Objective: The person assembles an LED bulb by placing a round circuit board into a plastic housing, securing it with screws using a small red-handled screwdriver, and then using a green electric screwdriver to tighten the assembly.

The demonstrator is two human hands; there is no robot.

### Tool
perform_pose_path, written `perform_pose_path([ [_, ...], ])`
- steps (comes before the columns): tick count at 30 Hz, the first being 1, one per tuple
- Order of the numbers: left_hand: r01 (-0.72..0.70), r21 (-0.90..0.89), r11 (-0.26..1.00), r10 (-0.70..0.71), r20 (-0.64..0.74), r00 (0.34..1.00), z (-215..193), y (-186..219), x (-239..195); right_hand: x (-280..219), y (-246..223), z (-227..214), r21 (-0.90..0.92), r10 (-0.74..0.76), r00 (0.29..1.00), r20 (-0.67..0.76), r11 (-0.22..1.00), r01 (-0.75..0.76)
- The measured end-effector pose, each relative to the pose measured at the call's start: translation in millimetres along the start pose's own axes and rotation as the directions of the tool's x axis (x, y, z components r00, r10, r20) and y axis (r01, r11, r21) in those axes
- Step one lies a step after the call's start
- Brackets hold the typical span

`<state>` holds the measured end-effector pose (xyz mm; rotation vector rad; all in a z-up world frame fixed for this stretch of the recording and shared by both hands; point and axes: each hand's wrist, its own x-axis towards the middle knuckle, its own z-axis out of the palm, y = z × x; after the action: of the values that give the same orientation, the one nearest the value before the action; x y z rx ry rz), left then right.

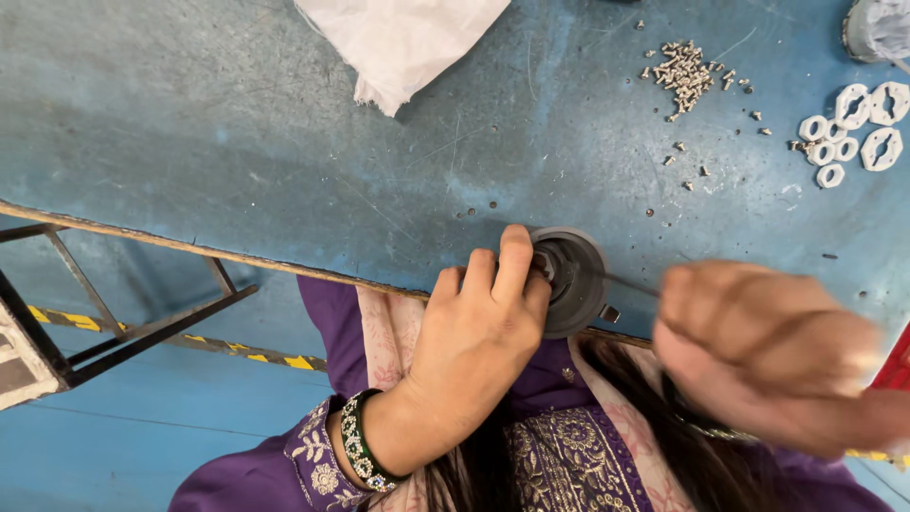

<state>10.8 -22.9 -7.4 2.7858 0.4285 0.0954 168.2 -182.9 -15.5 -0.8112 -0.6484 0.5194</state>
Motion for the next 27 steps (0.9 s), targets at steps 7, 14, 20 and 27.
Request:
perform_pose_path([
  [7, 0.011, 0.001, 1.0, -0.011, 0.001, 1.0, 1.8, 1.1, -2.4, 11.5, 21.8, 7.3, -0.095, 0.059, 0.983, 0.174, 0.995, -0.043],
  [14, 0.009, 0.014, 1.0, -0.009, 0.006, 1.0, 0.1, 0.3, -1.2, 26.5, 25.1, 25.4, -0.221, 0.161, 0.944, 0.289, 0.97, -0.098],
  [20, 0.008, -0.008, 1.0, -0.007, 0.005, 1.0, -1.3, -0.6, -1.6, 43.9, 8.0, 24.8, -0.368, 0.356, 0.856, 0.374, 0.904, -0.216],
  [27, 0.007, -0.007, 1.0, -0.007, -0.004, 1.0, -1.4, 0.8, -1.0, 9.6, 18.2, -8.3, 0.026, 0.254, 0.952, 0.17, 0.965, -0.262],
])
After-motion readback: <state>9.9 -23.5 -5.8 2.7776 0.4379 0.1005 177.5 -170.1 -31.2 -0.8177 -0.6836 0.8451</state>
